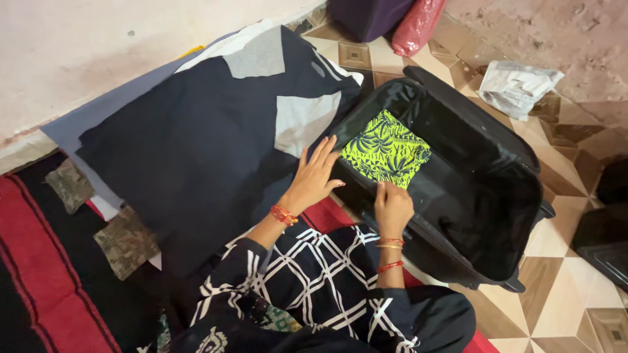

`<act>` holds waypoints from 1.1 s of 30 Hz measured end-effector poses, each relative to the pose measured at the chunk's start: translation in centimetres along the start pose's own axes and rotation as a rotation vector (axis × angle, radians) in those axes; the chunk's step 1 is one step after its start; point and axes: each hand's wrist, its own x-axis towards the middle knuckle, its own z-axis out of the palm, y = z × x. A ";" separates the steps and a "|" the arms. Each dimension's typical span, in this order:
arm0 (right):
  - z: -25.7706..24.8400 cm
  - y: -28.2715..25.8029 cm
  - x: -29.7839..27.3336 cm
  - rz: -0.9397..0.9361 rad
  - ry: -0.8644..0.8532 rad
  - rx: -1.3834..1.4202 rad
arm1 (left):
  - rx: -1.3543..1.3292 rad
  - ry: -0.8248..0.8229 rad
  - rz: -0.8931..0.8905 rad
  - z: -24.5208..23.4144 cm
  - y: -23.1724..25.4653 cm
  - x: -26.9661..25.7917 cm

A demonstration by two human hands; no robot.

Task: The person folds a black and grey t-shirt and places it into a black suitcase, then picks up a green patterned shirt, unfolds it, and smooths it out.

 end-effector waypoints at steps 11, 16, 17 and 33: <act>1.3 0.9 -0.5 -0.055 -0.011 -0.088 | 0.076 -0.017 0.123 4.3 1.8 0.8; 0.6 0.5 -0.5 -0.077 -0.030 -0.048 | 0.088 0.009 0.120 3.7 1.8 0.6; 0.5 0.5 -0.4 -0.087 -0.032 -0.046 | 0.095 0.021 0.127 3.6 1.5 0.6; 0.7 0.3 -0.9 -0.206 0.032 -0.160 | -0.026 0.241 -0.369 10.9 -14.0 5.4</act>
